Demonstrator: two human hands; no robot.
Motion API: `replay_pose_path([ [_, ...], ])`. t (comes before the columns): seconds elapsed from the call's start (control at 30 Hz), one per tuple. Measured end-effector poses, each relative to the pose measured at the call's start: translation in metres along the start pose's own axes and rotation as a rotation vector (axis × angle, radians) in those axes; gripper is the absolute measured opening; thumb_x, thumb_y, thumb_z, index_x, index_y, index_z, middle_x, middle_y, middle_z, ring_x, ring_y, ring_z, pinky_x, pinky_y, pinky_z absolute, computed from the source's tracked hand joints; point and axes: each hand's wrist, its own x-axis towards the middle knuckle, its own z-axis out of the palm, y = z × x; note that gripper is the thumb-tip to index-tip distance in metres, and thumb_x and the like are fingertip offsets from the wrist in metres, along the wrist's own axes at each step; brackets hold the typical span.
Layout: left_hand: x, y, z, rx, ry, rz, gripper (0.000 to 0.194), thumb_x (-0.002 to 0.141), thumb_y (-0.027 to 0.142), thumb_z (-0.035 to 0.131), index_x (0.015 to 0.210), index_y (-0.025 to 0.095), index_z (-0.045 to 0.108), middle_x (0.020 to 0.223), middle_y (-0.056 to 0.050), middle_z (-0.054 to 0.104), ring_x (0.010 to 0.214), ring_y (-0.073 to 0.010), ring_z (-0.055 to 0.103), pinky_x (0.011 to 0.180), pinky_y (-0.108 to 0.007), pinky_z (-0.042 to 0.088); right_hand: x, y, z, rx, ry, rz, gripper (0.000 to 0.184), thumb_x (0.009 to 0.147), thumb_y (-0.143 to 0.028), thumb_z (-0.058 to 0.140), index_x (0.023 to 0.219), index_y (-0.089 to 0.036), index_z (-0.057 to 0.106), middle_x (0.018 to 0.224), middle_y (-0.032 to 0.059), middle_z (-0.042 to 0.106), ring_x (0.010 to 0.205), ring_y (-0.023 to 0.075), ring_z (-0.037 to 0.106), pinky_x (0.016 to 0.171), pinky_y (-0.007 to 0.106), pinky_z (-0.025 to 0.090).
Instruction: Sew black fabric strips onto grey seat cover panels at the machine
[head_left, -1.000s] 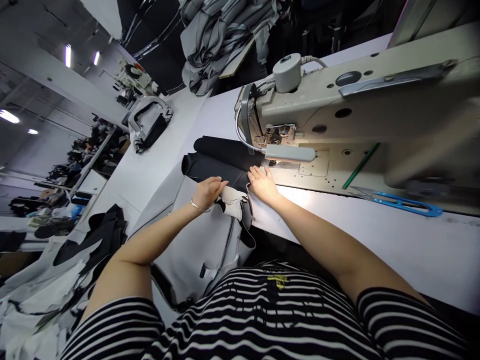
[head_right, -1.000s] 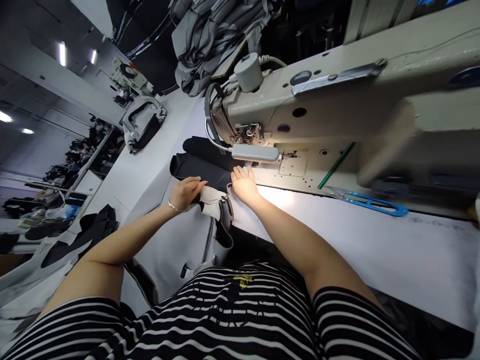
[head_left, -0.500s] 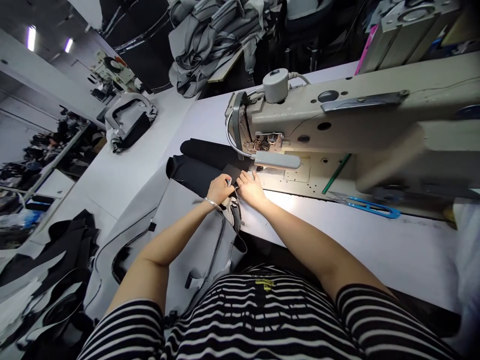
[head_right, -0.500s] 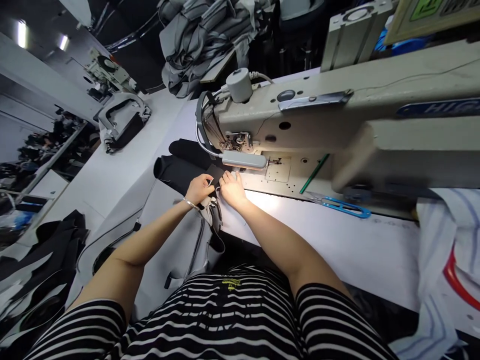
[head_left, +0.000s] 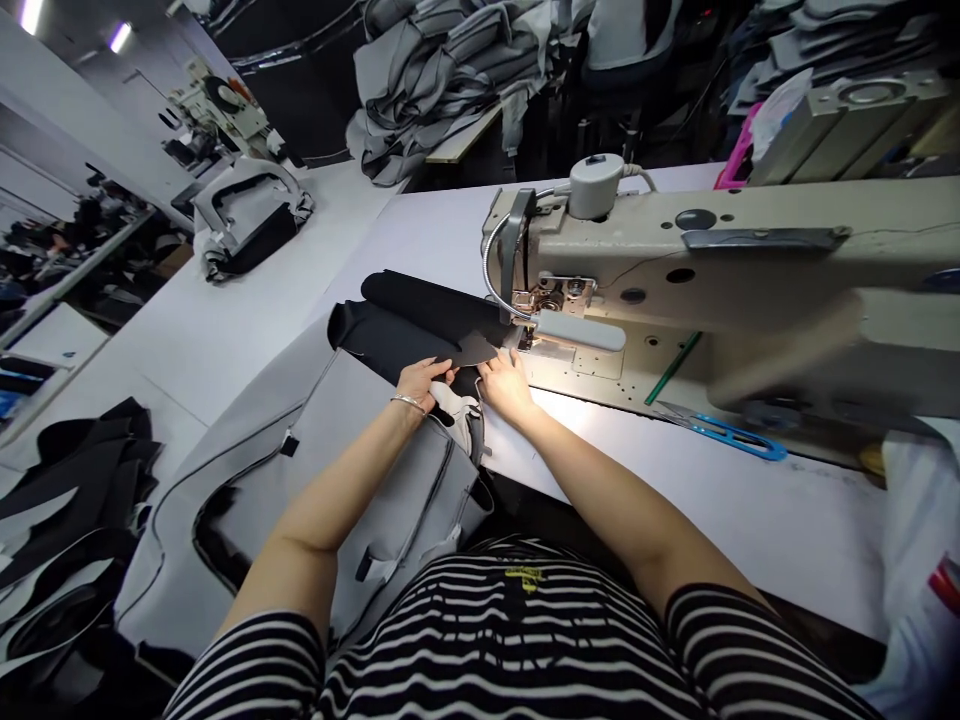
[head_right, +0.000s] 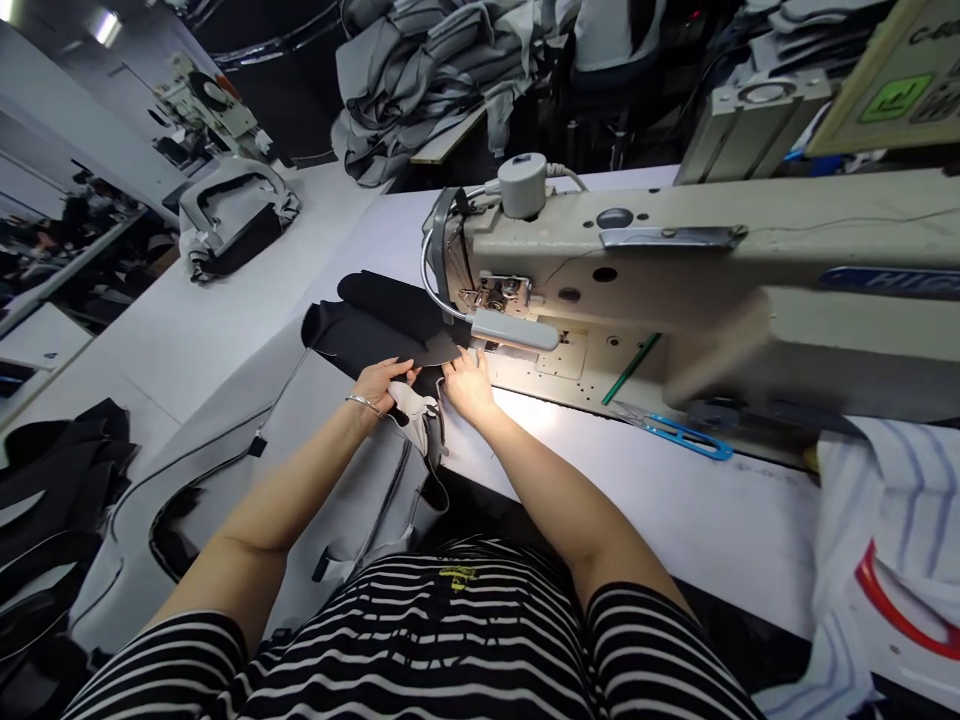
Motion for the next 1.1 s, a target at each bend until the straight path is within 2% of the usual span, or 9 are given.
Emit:
replay_pose_path([
  [0.1, 0.003, 0.012, 0.001, 0.002, 0.044, 0.055, 0.027, 0.063, -0.004, 0.064, 0.058, 0.012, 0.043, 0.060, -0.002, 0.056, 0.058, -0.0145, 0.063, 0.047, -0.018, 0.047, 0.000, 0.000, -0.001, -0.002, -0.014, 0.000, 0.044, 0.086, -0.017, 0.040, 0.128, -0.010, 0.048, 0.137, 0.0160, 0.043, 0.129, 0.0269, 0.034, 0.107, 0.053, 0.019],
  [0.2, 0.004, 0.024, -0.002, 0.029, 0.030, 0.161, 0.029, 0.064, 0.002, 0.062, 0.057, 0.014, 0.037, 0.058, -0.002, 0.057, 0.054, -0.0135, 0.061, 0.040, -0.015, 0.036, 0.001, 0.000, 0.000, -0.008, -0.011, -0.004, 0.044, 0.087, -0.017, 0.038, 0.129, -0.009, 0.048, 0.139, 0.0153, 0.041, 0.130, 0.0269, 0.033, 0.107, 0.052, 0.019],
  [0.27, 0.003, 0.030, -0.007, 0.056, -0.006, 0.191, 0.025, 0.064, 0.006, 0.062, 0.059, 0.014, 0.038, 0.060, -0.004, 0.060, 0.052, -0.0124, 0.059, 0.038, -0.014, 0.031, 0.001, 0.001, 0.001, -0.013, 0.002, -0.007, 0.044, 0.087, -0.017, 0.037, 0.128, -0.009, 0.048, 0.139, 0.0155, 0.041, 0.130, 0.0269, 0.033, 0.106, 0.052, 0.019],
  [0.37, 0.000, 0.035, -0.016, 0.059, -0.055, 0.147, 0.018, 0.064, 0.008, 0.061, 0.062, 0.013, 0.044, 0.066, -0.007, 0.062, 0.054, -0.0126, 0.060, 0.041, -0.016, 0.036, 0.002, 0.001, 0.003, -0.022, 0.019, -0.014, 0.044, 0.086, -0.016, 0.037, 0.127, -0.010, 0.049, 0.138, 0.0158, 0.042, 0.129, 0.0272, 0.035, 0.105, 0.052, 0.020],
  [0.53, -0.006, 0.041, -0.023, -0.082, -0.034, 0.079, 0.016, 0.061, 0.002, 0.058, 0.063, 0.013, 0.047, 0.073, -0.006, 0.062, 0.075, -0.0159, 0.065, 0.060, -0.020, 0.051, 0.002, 0.000, 0.002, -0.030, 0.017, -0.012, 0.045, 0.085, -0.015, 0.037, 0.127, -0.010, 0.049, 0.138, 0.0155, 0.042, 0.128, 0.0278, 0.035, 0.105, 0.053, 0.021],
  [0.67, -0.011, 0.045, -0.024, -0.151, -0.077, 0.069, 0.009, 0.066, 0.011, 0.060, 0.069, 0.013, 0.052, 0.076, -0.004, 0.061, 0.081, -0.0187, 0.065, 0.072, -0.029, 0.054, 0.002, 0.000, 0.001, -0.029, 0.008, -0.007, 0.046, 0.084, -0.015, 0.036, 0.128, -0.010, 0.049, 0.138, 0.0154, 0.042, 0.128, 0.0280, 0.035, 0.105, 0.053, 0.021],
  [0.83, -0.014, 0.045, -0.022, -0.143, -0.050, 0.066, 0.019, 0.066, 0.006, 0.064, 0.062, 0.014, 0.048, 0.067, -0.001, 0.056, 0.077, -0.0195, 0.065, 0.072, -0.033, 0.053, 0.002, -0.001, 0.000, -0.034, 0.010, 0.001, 0.045, 0.084, -0.015, 0.037, 0.127, -0.012, 0.050, 0.138, 0.0145, 0.043, 0.128, 0.0277, 0.036, 0.105, 0.053, 0.022],
  [0.97, -0.014, 0.043, -0.019, -0.157, -0.045, 0.137, 0.024, 0.070, 0.003, 0.065, 0.059, 0.013, 0.047, 0.063, 0.000, 0.053, 0.066, -0.0126, 0.062, 0.069, -0.026, 0.051, 0.002, -0.002, -0.001, -0.040, -0.008, 0.008, 0.045, 0.085, -0.015, 0.037, 0.128, -0.011, 0.049, 0.139, 0.0140, 0.042, 0.129, 0.0275, 0.035, 0.105, 0.052, 0.021],
  [1.1, -0.012, 0.038, -0.017, -0.167, 0.028, 0.241, 0.031, 0.067, -0.003, 0.067, 0.059, 0.014, 0.043, 0.058, 0.005, 0.050, 0.058, -0.0050, 0.056, 0.072, -0.020, 0.048, 0.002, -0.002, -0.001, -0.044, -0.010, 0.001, 0.045, 0.085, -0.015, 0.037, 0.129, -0.010, 0.048, 0.139, 0.0144, 0.041, 0.129, 0.0276, 0.034, 0.106, 0.052, 0.020],
])
